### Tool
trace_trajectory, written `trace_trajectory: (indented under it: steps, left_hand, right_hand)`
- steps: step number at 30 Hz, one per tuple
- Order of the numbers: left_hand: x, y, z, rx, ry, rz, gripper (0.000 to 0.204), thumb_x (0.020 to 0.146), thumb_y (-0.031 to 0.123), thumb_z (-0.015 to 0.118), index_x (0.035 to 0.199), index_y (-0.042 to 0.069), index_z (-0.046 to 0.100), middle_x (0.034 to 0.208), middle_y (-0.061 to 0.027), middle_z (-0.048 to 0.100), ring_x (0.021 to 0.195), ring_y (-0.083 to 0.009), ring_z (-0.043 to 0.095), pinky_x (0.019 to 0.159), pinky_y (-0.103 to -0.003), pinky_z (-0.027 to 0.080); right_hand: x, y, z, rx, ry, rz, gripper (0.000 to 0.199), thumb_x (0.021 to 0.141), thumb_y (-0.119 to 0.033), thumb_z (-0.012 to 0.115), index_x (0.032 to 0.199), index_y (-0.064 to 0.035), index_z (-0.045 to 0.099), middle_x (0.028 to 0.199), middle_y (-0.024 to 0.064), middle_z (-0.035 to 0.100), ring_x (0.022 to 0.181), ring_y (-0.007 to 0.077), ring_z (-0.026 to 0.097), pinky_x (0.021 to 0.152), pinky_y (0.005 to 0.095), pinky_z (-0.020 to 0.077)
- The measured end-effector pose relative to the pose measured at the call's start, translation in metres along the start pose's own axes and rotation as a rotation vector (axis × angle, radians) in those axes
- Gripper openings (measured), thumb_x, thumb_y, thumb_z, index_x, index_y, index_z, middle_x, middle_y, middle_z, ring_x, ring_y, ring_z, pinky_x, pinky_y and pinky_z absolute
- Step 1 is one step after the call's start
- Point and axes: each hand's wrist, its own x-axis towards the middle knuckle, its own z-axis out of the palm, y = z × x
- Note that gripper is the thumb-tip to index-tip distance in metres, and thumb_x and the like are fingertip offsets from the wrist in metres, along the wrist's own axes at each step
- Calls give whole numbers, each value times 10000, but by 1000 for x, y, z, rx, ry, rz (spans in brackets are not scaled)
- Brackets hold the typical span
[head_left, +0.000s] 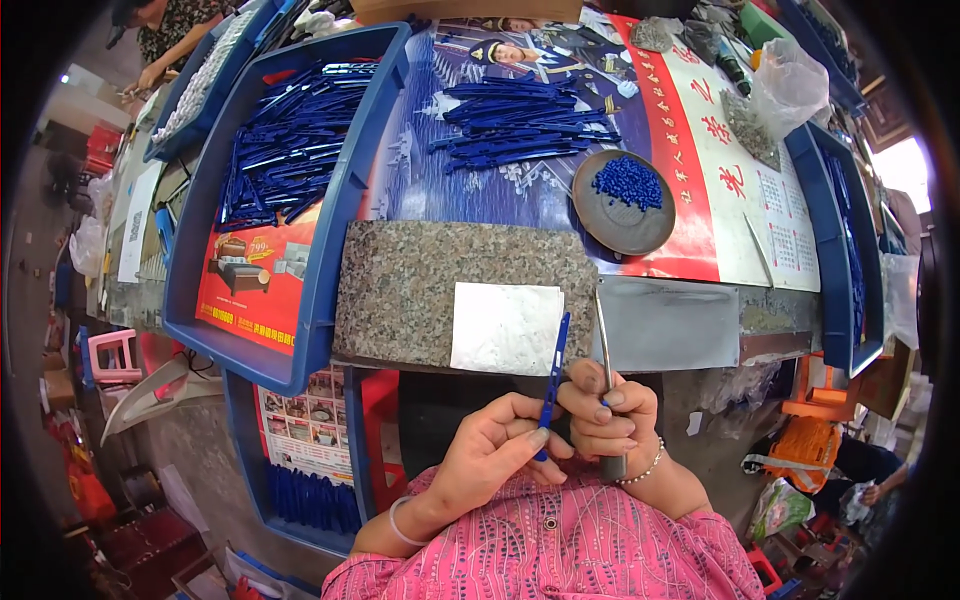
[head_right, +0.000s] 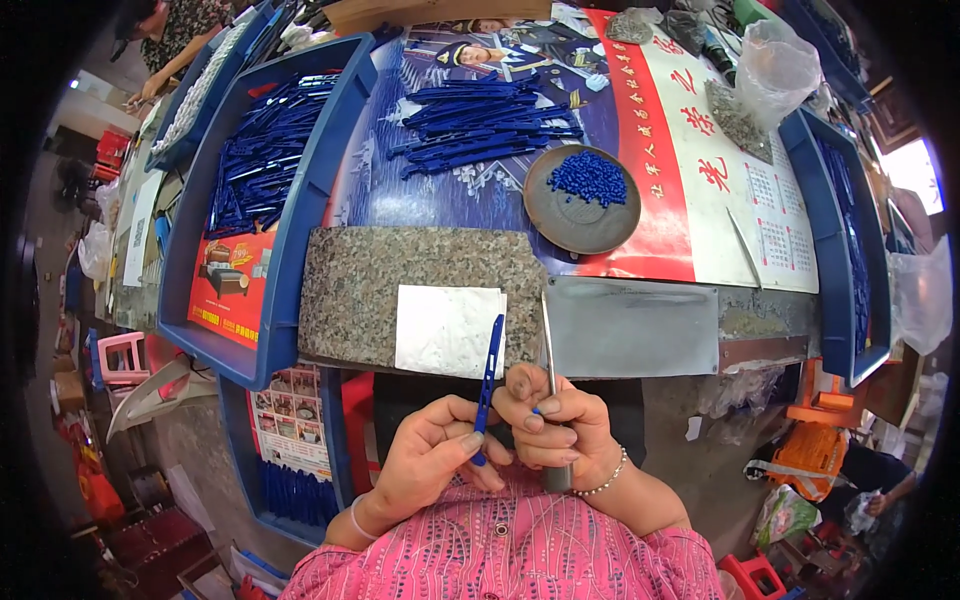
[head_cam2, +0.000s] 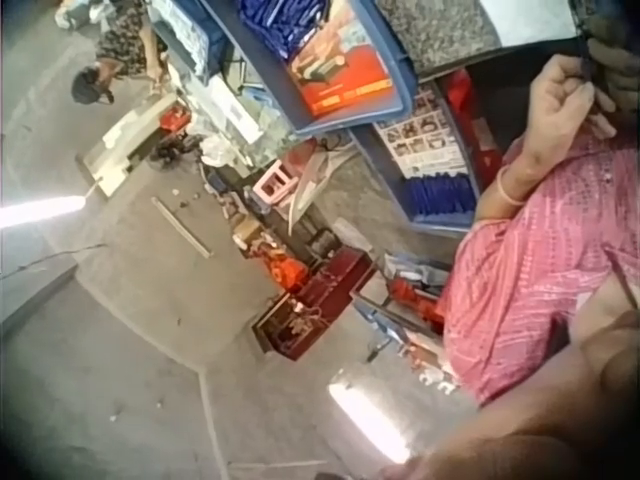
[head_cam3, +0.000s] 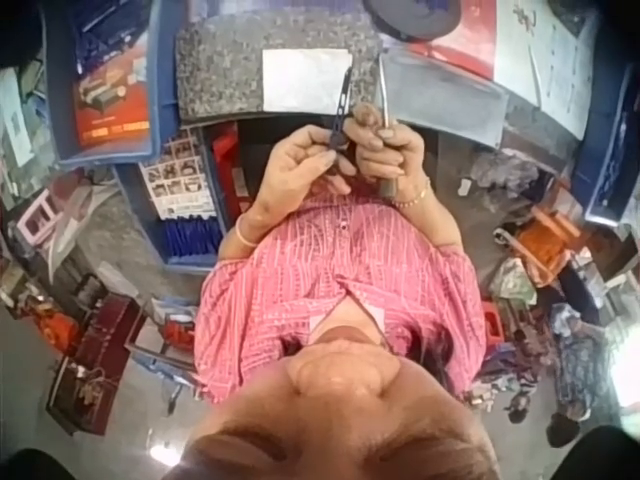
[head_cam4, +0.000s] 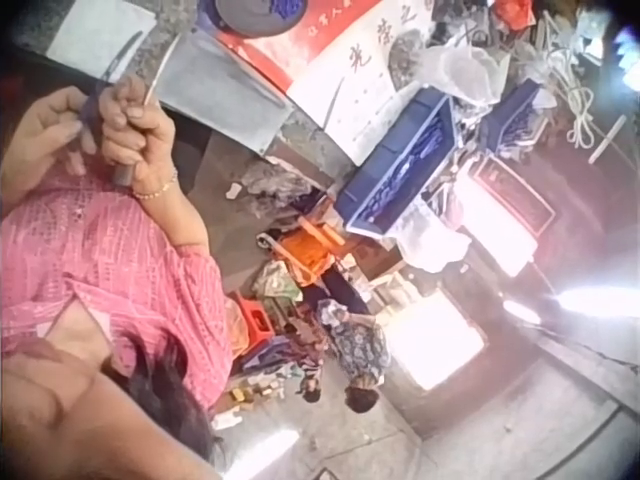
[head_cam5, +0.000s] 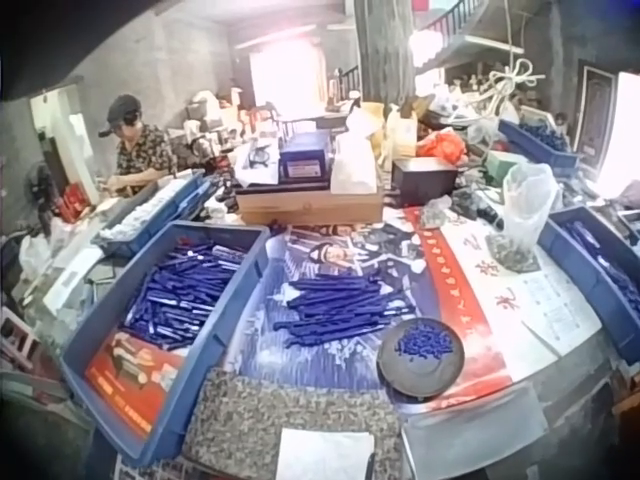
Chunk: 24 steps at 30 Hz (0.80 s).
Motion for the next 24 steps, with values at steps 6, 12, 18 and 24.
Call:
trace_trajectory:
  steps: [6,12,18,24]
  left_hand:
    - [-1,1,-2,-28,-53,-21,216,924,44,427,1126,-31,422,923,-158,619,731,-209,653,663,-293,553]
    - [0,0,0,23,9,1,174,908,34,411,1065,-29,453,881,-185,626,691,-242,660,619,-309,568]
    - [0,0,-1,19,19,-9,180,909,32,414,1069,-36,462,884,-184,625,698,-238,660,618,-311,569]
    - [2,0,-3,31,33,-8,202,911,40,416,1093,-37,456,899,-188,624,702,-235,661,621,-303,568]
  right_hand:
    - [1,1,0,-11,-52,12,138,780,25,449,913,13,414,748,113,449,391,44,363,321,183,353]
    - [2,1,1,-12,-81,28,148,761,36,464,888,-3,399,725,110,443,393,48,364,325,181,356]
    - [2,1,0,-35,-92,35,165,758,37,462,898,-9,389,722,113,441,394,54,361,326,185,358]
    - [3,-2,-4,-29,-105,29,171,760,35,459,908,-10,385,728,120,443,395,56,361,326,186,358]
